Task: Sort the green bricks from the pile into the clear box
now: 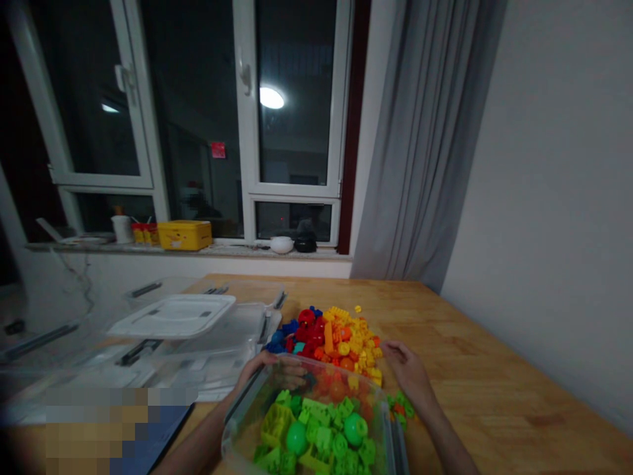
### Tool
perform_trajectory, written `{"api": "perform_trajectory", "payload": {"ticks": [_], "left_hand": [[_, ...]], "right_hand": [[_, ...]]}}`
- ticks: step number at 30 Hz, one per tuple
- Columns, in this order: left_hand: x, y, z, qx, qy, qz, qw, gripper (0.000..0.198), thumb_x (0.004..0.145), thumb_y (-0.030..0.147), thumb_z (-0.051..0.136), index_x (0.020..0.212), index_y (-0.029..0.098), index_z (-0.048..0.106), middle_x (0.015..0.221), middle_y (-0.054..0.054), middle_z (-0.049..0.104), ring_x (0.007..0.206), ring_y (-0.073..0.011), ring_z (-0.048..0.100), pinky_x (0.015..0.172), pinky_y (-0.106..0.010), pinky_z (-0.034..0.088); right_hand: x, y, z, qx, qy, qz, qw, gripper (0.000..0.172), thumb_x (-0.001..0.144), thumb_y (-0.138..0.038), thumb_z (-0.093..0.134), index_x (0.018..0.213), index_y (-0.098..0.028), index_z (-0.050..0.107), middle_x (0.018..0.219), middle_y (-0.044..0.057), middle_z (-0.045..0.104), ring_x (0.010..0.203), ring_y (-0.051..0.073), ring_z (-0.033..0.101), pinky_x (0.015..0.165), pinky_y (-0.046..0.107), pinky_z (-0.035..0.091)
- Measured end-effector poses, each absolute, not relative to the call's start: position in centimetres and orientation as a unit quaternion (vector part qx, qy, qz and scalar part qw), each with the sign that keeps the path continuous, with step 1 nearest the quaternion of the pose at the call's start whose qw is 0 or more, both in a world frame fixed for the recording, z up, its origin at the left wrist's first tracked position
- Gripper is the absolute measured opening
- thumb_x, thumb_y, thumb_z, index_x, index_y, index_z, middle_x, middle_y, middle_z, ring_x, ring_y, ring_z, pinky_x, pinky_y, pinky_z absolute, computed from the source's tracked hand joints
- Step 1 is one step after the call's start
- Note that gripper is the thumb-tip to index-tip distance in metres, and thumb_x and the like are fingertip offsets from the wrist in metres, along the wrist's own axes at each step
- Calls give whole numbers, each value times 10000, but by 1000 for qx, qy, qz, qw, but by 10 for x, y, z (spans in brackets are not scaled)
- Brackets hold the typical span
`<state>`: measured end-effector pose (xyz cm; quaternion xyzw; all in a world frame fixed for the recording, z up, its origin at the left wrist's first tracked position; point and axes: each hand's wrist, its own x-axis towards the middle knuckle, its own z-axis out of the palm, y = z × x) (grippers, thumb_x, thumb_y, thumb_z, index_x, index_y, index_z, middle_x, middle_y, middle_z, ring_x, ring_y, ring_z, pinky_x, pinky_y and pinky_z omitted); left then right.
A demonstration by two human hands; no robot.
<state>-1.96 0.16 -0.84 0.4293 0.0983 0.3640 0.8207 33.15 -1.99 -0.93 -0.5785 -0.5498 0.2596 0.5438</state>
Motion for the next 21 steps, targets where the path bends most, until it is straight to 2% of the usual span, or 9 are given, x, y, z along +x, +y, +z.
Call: {"api": "perform_trajectory", "payload": {"ticks": [4,8,13,17,21], "left_hand": [[-20,-1,-4,451,81,352,816,441,805,274,422,1093,74,689,1048,-162,734,993,-299,669,960,-410,392],[-19,-6,-1,460,85,362,806,450,807,287,419,1082,55,690,1058,-184,724,1001,-315,662,974,-437,382],[-18,-8,-2,444,94,368,811,484,816,278,384,1118,23,664,1052,-200,721,1004,-315,662,983,-438,373],[-19,-4,-6,452,66,363,812,486,816,279,388,1137,30,654,1089,-191,711,1026,-308,652,995,-430,361],[-20,-1,-7,443,79,351,821,501,809,282,384,1151,26,645,1112,-198,702,1043,-316,645,998,-437,358]], "right_hand": [[336,-15,-25,-590,-651,172,445,397,782,-543,576,924,-190,688,956,86,697,900,257,619,818,353,482],[333,-19,-27,-580,-685,206,390,374,812,-520,545,887,-181,683,883,65,703,813,233,629,755,333,490],[335,-23,-17,-576,-671,246,396,370,814,-506,527,903,-180,677,840,54,713,776,222,636,704,305,492],[336,-26,-11,-605,-655,210,401,396,796,-519,535,909,-171,688,814,59,715,710,213,618,657,301,482],[335,-27,-11,-594,-671,193,401,374,774,-517,573,873,-182,707,881,64,718,747,212,616,684,297,479]]}}
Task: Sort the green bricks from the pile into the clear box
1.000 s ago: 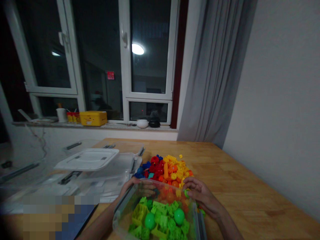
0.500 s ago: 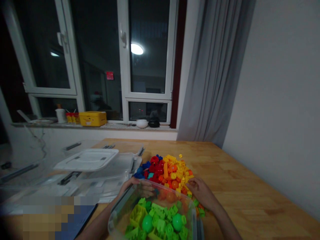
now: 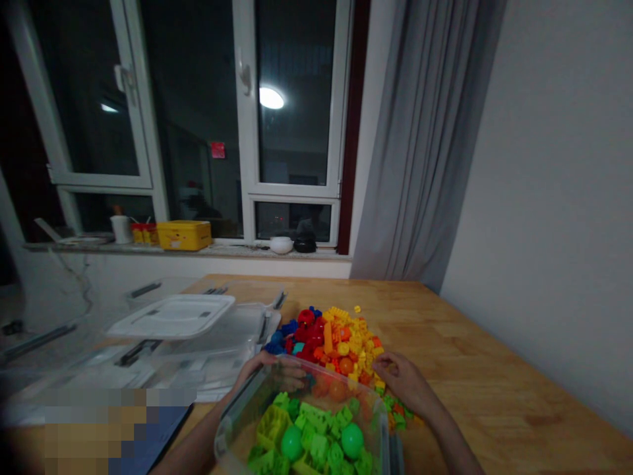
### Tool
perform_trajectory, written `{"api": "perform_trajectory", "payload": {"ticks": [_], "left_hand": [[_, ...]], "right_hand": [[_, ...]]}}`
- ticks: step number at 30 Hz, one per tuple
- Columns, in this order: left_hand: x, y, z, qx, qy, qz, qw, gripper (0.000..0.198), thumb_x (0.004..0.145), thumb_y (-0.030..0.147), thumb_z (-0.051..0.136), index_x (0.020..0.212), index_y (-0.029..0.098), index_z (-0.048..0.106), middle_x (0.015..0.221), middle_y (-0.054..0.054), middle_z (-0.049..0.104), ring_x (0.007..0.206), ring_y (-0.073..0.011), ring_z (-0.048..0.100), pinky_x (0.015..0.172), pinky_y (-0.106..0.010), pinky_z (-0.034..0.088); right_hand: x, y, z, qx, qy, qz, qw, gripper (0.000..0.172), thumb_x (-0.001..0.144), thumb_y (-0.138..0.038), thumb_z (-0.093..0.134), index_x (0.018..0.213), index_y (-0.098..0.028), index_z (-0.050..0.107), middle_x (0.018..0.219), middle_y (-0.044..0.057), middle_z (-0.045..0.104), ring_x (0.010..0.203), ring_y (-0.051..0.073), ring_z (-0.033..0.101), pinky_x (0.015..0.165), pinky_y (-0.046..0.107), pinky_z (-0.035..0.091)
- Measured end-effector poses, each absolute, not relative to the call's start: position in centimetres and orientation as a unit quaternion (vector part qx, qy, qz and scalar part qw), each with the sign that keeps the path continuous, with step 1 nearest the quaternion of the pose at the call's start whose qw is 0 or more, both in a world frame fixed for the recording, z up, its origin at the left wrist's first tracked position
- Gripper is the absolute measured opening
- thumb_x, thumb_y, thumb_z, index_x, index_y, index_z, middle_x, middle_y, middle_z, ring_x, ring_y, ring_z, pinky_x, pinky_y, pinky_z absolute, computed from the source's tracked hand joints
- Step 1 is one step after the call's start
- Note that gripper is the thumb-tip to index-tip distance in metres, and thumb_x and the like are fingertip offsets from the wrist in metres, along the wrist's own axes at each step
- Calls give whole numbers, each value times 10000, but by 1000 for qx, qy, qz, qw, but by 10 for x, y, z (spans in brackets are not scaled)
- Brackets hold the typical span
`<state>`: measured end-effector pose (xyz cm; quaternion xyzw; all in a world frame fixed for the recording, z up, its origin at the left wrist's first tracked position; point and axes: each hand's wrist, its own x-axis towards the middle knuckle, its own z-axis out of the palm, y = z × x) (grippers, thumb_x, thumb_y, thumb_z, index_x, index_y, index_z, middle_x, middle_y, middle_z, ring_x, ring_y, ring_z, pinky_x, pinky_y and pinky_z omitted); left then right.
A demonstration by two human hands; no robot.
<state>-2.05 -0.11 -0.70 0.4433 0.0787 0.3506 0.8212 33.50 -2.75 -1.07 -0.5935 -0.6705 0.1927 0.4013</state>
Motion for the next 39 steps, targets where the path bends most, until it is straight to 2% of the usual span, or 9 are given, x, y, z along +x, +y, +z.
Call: {"api": "perform_trajectory", "payload": {"ticks": [8,10,14,16,20,24,28,32,39], "left_hand": [[-19,0,-10,427,80,359,826,428,802,270,410,1018,49,707,1009,-179,737,999,-307,665,990,-435,373],[-18,-1,-9,424,72,362,827,418,806,268,413,1006,52,710,1017,-177,735,1004,-306,663,992,-432,374],[-19,-5,-6,434,70,365,821,425,801,257,425,1056,47,693,1056,-182,724,1010,-311,660,993,-430,376],[-19,-6,-5,439,68,371,816,429,802,253,425,1073,49,686,1061,-181,723,1004,-310,662,993,-430,376],[-18,-6,-5,446,68,368,813,430,807,263,416,1063,53,691,1036,-176,730,1004,-306,664,993,-431,376],[-18,-5,-5,435,79,367,819,434,796,271,425,1061,53,690,1064,-179,721,1034,-315,650,988,-436,380],[-18,-6,-4,429,73,371,820,414,802,261,423,1028,55,703,1077,-181,718,1027,-314,655,988,-433,381],[-17,-7,-2,425,87,371,821,449,792,265,418,1070,36,686,1091,-197,710,1020,-322,656,977,-439,387],[-17,-8,0,411,123,371,824,486,793,273,405,1115,14,661,1083,-208,711,1001,-317,663,963,-427,394]], "right_hand": [[344,-20,-21,-602,-635,230,426,410,777,-480,532,1016,-167,646,643,-6,615,552,166,565,518,262,440],[345,-19,-20,-602,-634,219,433,402,776,-475,530,1003,-167,653,660,6,636,594,183,590,569,281,472],[343,-24,-16,-582,-658,204,431,379,789,-502,566,952,-185,693,869,65,712,776,212,634,719,300,505],[341,-26,-15,-580,-675,205,407,376,754,-509,624,944,-196,710,899,62,720,780,213,632,713,296,503],[343,-28,-15,-586,-684,235,365,385,731,-507,649,937,-189,718,814,42,727,745,218,641,663,291,497],[348,-28,-9,-588,-667,231,394,377,779,-533,589,848,-185,719,838,56,746,767,227,669,681,292,505],[351,-27,-5,-611,-631,208,431,374,741,-552,629,838,-196,693,784,58,747,741,238,688,648,292,515],[357,-22,-11,-622,-604,185,463,336,731,-524,626,828,-205,664,825,72,750,791,255,700,714,318,532],[372,-10,-29,-639,-616,123,443,310,764,-493,560,783,-198,653,840,93,720,766,246,670,710,332,515]]}}
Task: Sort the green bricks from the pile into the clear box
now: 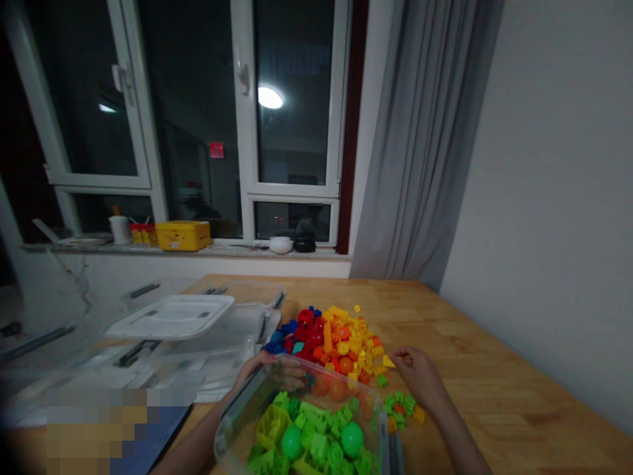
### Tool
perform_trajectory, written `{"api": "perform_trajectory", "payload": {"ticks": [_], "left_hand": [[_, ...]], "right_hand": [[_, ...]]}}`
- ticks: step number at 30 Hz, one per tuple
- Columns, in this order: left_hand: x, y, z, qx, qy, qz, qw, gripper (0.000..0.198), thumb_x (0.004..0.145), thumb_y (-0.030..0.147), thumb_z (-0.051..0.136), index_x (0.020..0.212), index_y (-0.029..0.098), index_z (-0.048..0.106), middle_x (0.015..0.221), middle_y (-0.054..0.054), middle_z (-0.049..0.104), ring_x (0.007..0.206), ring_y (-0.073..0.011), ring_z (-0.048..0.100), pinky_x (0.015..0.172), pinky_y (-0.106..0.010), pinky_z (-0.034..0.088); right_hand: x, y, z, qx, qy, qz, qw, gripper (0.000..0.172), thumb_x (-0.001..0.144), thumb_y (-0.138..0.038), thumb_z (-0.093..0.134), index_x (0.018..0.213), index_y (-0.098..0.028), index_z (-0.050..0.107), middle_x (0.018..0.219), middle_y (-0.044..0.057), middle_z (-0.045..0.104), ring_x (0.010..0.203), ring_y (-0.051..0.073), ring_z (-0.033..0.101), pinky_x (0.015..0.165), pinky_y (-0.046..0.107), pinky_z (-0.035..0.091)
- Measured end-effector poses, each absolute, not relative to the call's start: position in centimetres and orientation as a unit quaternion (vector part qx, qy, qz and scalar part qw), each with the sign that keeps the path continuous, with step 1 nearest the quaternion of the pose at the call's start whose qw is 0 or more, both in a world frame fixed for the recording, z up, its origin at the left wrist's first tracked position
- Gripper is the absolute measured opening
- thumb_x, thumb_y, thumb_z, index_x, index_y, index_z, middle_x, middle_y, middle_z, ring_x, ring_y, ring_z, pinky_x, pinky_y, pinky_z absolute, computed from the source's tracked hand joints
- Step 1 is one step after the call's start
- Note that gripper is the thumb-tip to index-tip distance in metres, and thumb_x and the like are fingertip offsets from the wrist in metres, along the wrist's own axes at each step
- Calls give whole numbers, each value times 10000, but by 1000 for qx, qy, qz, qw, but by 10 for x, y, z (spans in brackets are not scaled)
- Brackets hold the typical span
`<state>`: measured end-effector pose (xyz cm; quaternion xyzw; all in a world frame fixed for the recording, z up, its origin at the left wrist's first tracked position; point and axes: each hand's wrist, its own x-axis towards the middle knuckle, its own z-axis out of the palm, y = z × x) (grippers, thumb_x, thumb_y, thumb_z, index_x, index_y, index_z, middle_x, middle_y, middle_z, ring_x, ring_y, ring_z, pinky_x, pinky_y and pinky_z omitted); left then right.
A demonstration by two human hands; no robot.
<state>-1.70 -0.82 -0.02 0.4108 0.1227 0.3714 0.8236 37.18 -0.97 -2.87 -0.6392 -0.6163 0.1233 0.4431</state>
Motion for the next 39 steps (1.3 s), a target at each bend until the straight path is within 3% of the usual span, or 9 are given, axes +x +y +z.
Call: {"api": "perform_trajectory", "payload": {"ticks": [12,14,18,22,26,39], "left_hand": [[-18,-9,0,422,88,366,825,506,802,268,406,1192,25,618,1123,-202,697,992,-312,666,958,-424,395],[-17,-8,0,415,90,364,829,509,792,269,408,1177,16,624,1109,-205,701,991,-314,665,957,-425,394],[-17,-5,-2,413,86,356,834,503,787,276,409,1154,17,635,1073,-198,715,985,-311,665,955,-425,391],[-17,-3,-5,422,92,364,825,497,788,277,404,1126,10,650,1005,-193,735,964,-307,671,958,-424,385],[-18,-3,-7,424,104,369,820,504,801,285,397,1134,0,646,990,-201,736,966,-312,670,956,-421,384],[-19,-4,-6,425,103,366,821,503,810,276,387,1158,11,637,1015,-197,734,969,-307,675,969,-420,377]], "right_hand": [[378,-6,-35,-627,-666,64,400,264,738,-417,603,794,-184,716,846,91,688,847,264,600,805,379,462],[371,-11,-29,-613,-674,84,405,292,757,-433,594,840,-181,716,871,84,688,842,252,598,784,357,466],[354,-21,-19,-597,-697,146,368,320,757,-440,594,923,-191,705,734,21,653,686,198,568,652,297,459],[344,-27,-19,-584,-706,153,370,422,695,-387,663,1063,-182,685,821,30,658,747,205,585,721,309,477],[344,-26,-24,-586,-703,169,365,456,666,-379,698,1084,-199,681,867,41,663,727,203,581,678,299,483],[350,-18,-35,-581,-701,218,351,387,698,-288,608,1059,-162,668,708,-7,597,631,167,554,567,265,437]]}}
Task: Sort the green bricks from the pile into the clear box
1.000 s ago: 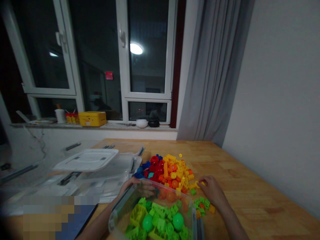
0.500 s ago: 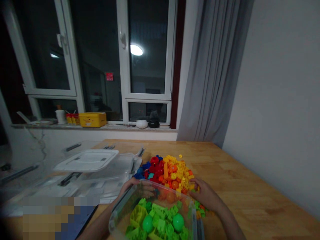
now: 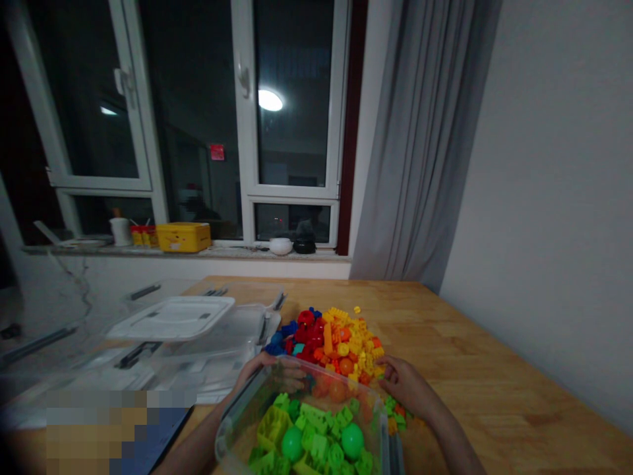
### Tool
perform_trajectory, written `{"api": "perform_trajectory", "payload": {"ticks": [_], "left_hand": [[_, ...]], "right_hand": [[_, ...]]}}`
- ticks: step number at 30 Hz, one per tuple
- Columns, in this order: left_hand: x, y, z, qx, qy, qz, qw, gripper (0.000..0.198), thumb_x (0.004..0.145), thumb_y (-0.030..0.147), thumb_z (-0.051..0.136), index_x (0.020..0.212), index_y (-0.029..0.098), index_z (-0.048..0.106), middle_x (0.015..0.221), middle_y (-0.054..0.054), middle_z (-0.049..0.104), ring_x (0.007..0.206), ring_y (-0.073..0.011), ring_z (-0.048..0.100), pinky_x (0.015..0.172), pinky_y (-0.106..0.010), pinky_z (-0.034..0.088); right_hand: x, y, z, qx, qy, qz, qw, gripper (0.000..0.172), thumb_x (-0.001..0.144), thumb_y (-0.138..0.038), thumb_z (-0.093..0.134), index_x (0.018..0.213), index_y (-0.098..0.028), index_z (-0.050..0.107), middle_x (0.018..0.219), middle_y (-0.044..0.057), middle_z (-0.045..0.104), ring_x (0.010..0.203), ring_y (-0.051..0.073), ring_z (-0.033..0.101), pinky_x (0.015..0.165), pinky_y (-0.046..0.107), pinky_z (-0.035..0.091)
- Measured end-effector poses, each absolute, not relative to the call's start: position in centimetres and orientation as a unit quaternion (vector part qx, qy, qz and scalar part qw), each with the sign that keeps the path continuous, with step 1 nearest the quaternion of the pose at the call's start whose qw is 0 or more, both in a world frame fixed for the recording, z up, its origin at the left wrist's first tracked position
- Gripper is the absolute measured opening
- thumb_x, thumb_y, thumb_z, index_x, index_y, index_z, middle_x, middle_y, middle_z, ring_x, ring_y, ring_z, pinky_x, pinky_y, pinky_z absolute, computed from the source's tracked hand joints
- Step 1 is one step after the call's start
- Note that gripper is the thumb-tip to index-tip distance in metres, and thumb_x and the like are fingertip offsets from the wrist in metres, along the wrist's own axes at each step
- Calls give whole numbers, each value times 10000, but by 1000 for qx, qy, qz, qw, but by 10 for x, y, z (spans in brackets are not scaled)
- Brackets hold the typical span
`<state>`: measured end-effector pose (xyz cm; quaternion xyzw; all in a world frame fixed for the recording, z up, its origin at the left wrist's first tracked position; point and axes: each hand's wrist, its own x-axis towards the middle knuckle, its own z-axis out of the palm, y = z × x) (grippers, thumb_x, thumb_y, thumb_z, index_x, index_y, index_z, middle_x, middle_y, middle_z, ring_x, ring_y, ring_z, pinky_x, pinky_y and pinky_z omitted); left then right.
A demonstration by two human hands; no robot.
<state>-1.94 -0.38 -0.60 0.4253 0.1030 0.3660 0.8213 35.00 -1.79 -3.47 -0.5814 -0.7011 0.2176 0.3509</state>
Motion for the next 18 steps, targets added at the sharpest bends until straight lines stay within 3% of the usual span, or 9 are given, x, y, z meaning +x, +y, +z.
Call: {"api": "perform_trajectory", "payload": {"ticks": [10,15,18], "left_hand": [[-19,-3,-9,432,75,370,819,474,819,269,388,1117,24,662,996,-186,740,971,-300,678,970,-417,381],[-19,-2,-8,427,100,368,820,484,810,286,387,1099,22,671,991,-187,741,977,-302,674,959,-409,385],[-19,-1,-7,435,97,354,822,501,805,306,396,1117,17,661,1018,-193,734,976,-308,671,953,-411,390]], "right_hand": [[339,-24,-12,-582,-641,231,443,351,719,-399,615,964,-158,680,722,30,668,673,189,610,628,291,487],[328,-28,2,-513,-599,326,521,410,658,-487,728,924,-178,684,888,79,711,863,231,652,795,326,521],[320,-34,4,-486,-560,397,541,382,662,-463,764,925,-196,689,924,58,698,875,209,639,745,283,517]]}}
